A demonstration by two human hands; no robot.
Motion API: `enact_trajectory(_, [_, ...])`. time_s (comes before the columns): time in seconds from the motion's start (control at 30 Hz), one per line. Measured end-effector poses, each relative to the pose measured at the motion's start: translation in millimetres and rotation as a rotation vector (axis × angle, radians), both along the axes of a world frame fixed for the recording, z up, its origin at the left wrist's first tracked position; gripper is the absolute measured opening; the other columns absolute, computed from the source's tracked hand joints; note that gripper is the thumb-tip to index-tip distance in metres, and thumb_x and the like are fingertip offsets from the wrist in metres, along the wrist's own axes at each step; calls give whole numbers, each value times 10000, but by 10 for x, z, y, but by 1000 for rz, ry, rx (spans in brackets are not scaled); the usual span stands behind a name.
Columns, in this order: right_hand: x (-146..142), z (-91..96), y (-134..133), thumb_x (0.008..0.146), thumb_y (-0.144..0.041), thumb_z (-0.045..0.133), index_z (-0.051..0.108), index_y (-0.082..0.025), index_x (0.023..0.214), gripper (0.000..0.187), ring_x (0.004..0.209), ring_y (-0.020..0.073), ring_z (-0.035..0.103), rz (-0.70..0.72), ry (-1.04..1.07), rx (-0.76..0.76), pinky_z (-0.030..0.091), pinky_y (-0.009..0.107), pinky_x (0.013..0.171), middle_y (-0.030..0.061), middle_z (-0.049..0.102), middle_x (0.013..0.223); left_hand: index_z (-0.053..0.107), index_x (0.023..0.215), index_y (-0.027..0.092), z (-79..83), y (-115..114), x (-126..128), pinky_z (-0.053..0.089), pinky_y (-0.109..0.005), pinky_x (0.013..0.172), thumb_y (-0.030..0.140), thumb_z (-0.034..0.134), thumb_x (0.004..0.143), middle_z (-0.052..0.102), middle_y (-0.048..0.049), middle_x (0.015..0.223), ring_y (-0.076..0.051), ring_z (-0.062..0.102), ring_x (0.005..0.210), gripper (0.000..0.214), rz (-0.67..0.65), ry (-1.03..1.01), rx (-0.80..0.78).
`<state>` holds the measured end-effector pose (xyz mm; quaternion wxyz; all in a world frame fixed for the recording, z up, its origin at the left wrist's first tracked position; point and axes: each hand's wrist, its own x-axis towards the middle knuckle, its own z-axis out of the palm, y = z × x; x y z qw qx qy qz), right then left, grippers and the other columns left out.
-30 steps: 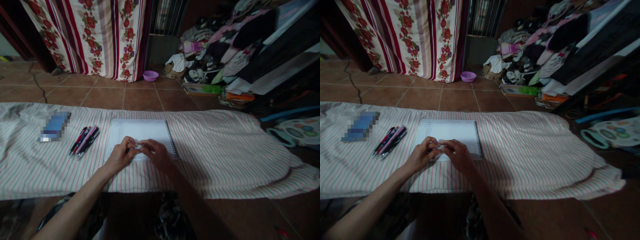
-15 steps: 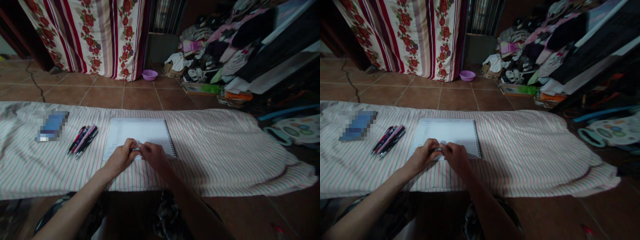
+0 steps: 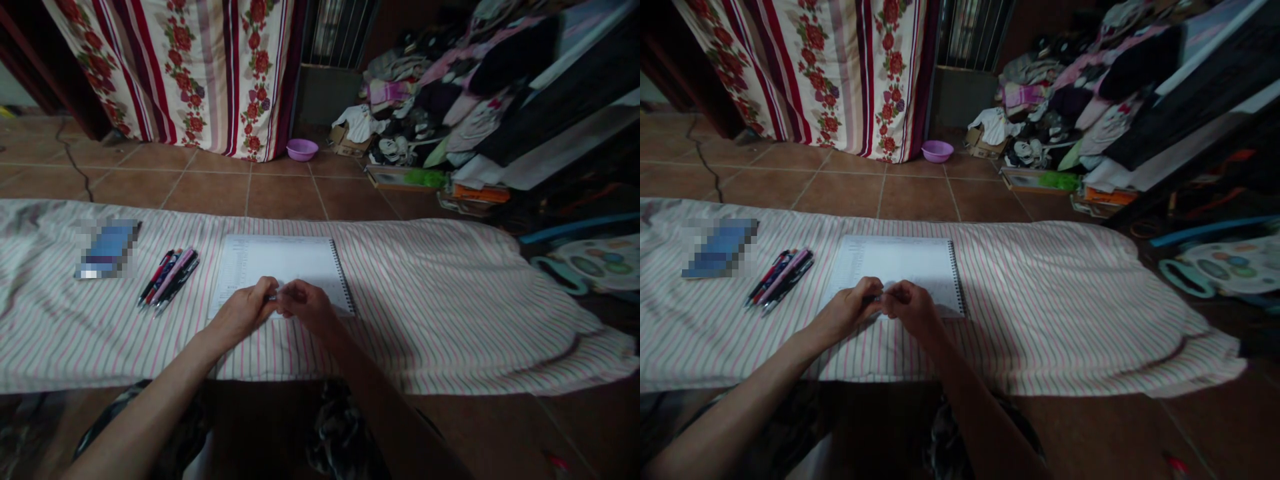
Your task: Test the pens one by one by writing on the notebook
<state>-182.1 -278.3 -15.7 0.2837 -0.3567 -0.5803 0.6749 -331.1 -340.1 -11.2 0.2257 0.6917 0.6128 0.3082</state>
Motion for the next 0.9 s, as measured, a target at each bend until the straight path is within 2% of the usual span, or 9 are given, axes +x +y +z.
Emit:
enact_trajectory(0.1, [-21,-18,2,624,-389,679,554,-183,647,242,456,73,491,-28,38,-41,420,224,499,-52,559,498,488,1003,225,27,22,-29,482,-302,672,341,481,858,655,-47,865,-202,642,781,186,-29,77,43])
enact_trajectory(0.17, [-30,-21,19,611,-374,692,562,-178,638,237,447,71,492,-73,46,-54,420,219,486,-53,558,492,533,992,217,83,22,-31,470,-351,782,373,533,829,649,-73,942,-231,609,912,226,-23,133,157])
enact_trajectory(0.27, [-15,9,91,605,-371,701,582,-170,649,238,467,81,530,-187,8,-61,451,223,499,-33,594,533,586,949,206,162,-28,50,411,-409,900,404,624,757,616,-100,1050,-270,525,1051,279,141,54,347])
enact_trajectory(0.33, [11,48,155,610,-391,701,595,-163,659,255,505,95,568,-260,-23,-63,476,230,521,-13,620,567,587,846,192,167,-77,163,464,-349,775,387,567,803,617,-65,854,-210,571,855,201,360,-197,311])
enact_trajectory(0.43, [38,99,213,612,-419,704,606,-158,666,284,550,110,598,-293,-16,-73,497,233,543,7,642,608,545,821,173,117,-98,349,451,-237,528,390,541,829,542,18,589,-108,510,520,217,380,-883,-72])
enact_trajectory(0.5, [31,112,203,601,-423,714,606,-159,668,293,537,109,594,-279,-2,-82,498,231,535,7,643,601,536,849,157,90,-64,430,453,-194,512,335,547,842,582,7,634,-76,525,513,179,435,-1365,-236])
enact_trajectory(0.57, [7,110,167,589,-426,722,603,-161,666,301,510,108,584,-252,-10,-84,496,233,517,5,639,575,560,887,135,93,-8,461,488,-168,574,214,540,855,615,-13,676,-61,569,558,88,499,-1662,-243])
enact_trajectory(0.7, [-18,89,112,610,-454,701,606,-164,708,320,514,115,595,-246,-12,-52,503,241,527,5,646,574,601,747,79,142,89,428,508,-130,539,40,493,844,622,-28,617,-58,593,521,149,611,-1832,-189])
enact_trajectory(0.9, [45,79,124,674,-340,666,629,-186,898,274,627,143,656,-193,8,135,527,262,608,5,681,687,613,692,59,159,147,351,544,-128,541,-2,443,853,636,-49,587,-76,626,521,242,714,-1887,-215])
